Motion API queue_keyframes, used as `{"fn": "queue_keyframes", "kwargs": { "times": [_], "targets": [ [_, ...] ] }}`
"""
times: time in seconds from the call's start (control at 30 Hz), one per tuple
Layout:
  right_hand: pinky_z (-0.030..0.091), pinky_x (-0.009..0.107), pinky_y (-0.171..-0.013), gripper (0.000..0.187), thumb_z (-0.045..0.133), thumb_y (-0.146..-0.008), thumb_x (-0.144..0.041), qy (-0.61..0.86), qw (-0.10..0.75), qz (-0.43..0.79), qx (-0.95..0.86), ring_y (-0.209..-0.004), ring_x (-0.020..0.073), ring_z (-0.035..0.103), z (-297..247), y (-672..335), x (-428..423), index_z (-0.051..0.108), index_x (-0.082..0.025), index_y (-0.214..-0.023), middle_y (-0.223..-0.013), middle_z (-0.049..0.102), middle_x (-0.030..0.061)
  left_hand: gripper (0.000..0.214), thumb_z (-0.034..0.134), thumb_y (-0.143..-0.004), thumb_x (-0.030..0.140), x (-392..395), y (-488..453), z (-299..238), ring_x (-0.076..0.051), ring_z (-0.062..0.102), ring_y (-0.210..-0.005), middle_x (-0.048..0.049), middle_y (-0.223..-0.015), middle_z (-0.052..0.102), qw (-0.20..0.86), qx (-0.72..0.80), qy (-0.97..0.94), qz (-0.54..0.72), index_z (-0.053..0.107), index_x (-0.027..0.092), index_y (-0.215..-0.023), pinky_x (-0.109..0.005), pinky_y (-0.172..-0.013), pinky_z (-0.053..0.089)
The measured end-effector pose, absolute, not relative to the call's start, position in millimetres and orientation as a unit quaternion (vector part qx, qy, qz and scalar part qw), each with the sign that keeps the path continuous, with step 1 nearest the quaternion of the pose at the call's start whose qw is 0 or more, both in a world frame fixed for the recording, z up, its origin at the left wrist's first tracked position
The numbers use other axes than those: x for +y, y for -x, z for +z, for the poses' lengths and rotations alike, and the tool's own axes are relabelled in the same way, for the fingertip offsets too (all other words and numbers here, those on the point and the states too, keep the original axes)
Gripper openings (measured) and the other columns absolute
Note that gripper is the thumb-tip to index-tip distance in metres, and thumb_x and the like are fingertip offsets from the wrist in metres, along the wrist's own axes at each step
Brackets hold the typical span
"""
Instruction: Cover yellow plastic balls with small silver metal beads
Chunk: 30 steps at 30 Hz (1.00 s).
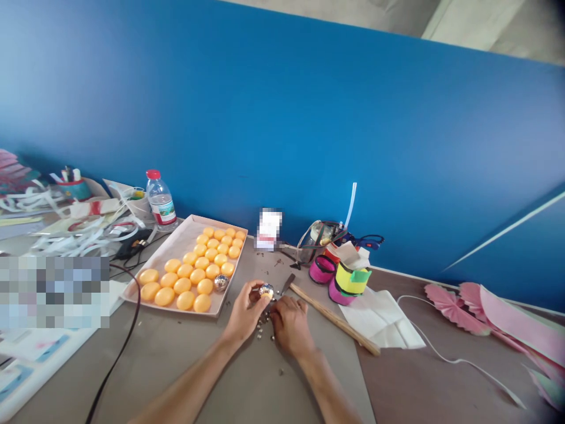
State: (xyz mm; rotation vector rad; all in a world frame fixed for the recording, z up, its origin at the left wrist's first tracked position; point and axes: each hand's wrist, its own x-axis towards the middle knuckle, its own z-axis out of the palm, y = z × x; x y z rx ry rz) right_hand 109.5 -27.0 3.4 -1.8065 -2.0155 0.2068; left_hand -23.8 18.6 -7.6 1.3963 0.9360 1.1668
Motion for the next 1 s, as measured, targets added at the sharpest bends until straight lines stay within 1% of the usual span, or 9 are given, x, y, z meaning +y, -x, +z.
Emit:
{"fn": "queue_keyframes", "kwargs": {
  "times": [0.07,0.13,0.23,0.3,0.5,0.7,0.8,0.9,1.0],
  "targets": [
    [0.025,0.032,-0.077,0.013,0.050,-0.080,-0.016,0.638,0.216,0.078,-0.735,-0.085,0.0178,0.050,4.4,-109.0,-28.1,0.060,-0.022,-0.087,-0.087,0.059,0.0033,0.028,0.055,-0.077,0.033,18.2,24.0,-5.8,-0.016,0.059,-0.086,-0.0047,-0.095,0.059,0.523,0.393,-0.580,0.486,0.050,0.018,-0.101,-0.029,-0.078,0.047],
    [0.024,0.032,-0.078,0.014,0.052,-0.079,-0.019,0.632,0.204,0.079,-0.744,-0.086,0.0183,0.050,3.7,-107.7,-27.9,0.060,-0.023,-0.089,-0.089,0.059,0.0029,0.029,0.056,-0.077,0.033,17.8,24.0,-5.0,-0.016,0.059,-0.086,-0.0044,-0.095,0.059,0.521,0.396,-0.580,0.485,0.050,0.018,-0.101,-0.029,-0.078,0.047],
    [0.023,0.033,-0.078,0.011,0.053,-0.079,-0.017,0.635,0.192,0.071,-0.745,-0.086,0.0184,0.050,0.3,-104.9,-25.7,0.062,-0.023,-0.084,-0.086,0.060,0.0030,0.029,0.056,-0.076,0.032,17.4,23.9,-5.8,-0.016,0.059,-0.085,-0.0045,-0.095,0.060,0.518,0.397,-0.583,0.484,0.051,0.019,-0.102,-0.028,-0.077,0.047],
    [0.023,0.032,-0.078,0.013,0.052,-0.079,-0.015,0.636,0.204,0.063,-0.742,-0.085,0.0179,0.051,-1.7,-103.9,-24.8,0.062,-0.023,-0.081,-0.084,0.060,0.0032,0.029,0.056,-0.077,0.031,17.5,23.8,-7.0,-0.016,0.059,-0.087,-0.0050,-0.096,0.060,0.519,0.394,-0.583,0.485,0.050,0.018,-0.102,-0.029,-0.077,0.047],
    [0.025,0.031,-0.075,0.016,0.046,-0.079,-0.011,0.634,0.297,0.050,-0.712,-0.080,0.0163,0.052,-2.4,-108.4,-25.9,0.059,-0.018,-0.073,-0.080,0.059,0.0033,0.030,0.056,-0.077,0.032,19.2,24.2,-10.9,-0.017,0.059,-0.088,-0.0053,-0.097,0.059,0.511,0.396,-0.586,0.489,0.050,0.018,-0.103,-0.030,-0.079,0.047],
    [0.029,0.029,-0.076,0.018,0.043,-0.075,-0.010,0.634,0.404,0.108,-0.650,-0.073,0.0149,0.056,-2.7,-113.9,-22.3,0.059,-0.018,-0.069,-0.072,0.063,0.0009,0.033,0.056,-0.077,0.036,19.0,24.0,-11.3,-0.016,0.059,-0.086,-0.0043,-0.097,0.061,0.517,0.399,-0.583,0.483,0.051,0.019,-0.104,-0.029,-0.077,0.047],
    [0.034,0.026,-0.071,0.020,0.042,-0.076,-0.013,0.630,0.435,0.139,-0.628,-0.070,0.0152,0.057,-3.8,-116.9,-20.3,0.061,-0.019,-0.071,-0.070,0.064,0.0011,0.034,0.055,-0.078,0.037,18.2,24.3,-11.1,-0.016,0.059,-0.087,-0.0043,-0.098,0.061,0.514,0.400,-0.588,0.480,0.051,0.020,-0.106,-0.028,-0.077,0.047],
    [0.035,0.026,-0.069,0.020,0.043,-0.074,-0.014,0.639,0.431,0.138,-0.622,-0.069,0.0161,0.057,-6.0,-119.6,-19.2,0.061,-0.019,-0.070,-0.069,0.065,0.0014,0.034,0.054,-0.078,0.037,18.1,24.7,-11.7,-0.016,0.059,-0.087,-0.0049,-0.098,0.061,0.507,0.404,-0.593,0.477,0.051,0.019,-0.107,-0.029,-0.077,0.048],
    [0.033,0.028,-0.074,0.020,0.044,-0.075,-0.013,0.650,0.399,0.110,-0.637,-0.072,0.0168,0.058,-8.1,-121.7,-19.5,0.062,-0.019,-0.070,-0.070,0.065,0.0015,0.033,0.053,-0.079,0.036,18.3,24.7,-12.3,-0.016,0.059,-0.085,-0.0049,-0.097,0.061,0.502,0.409,-0.598,0.472,0.051,0.019,-0.107,-0.029,-0.076,0.048]
  ]
}}
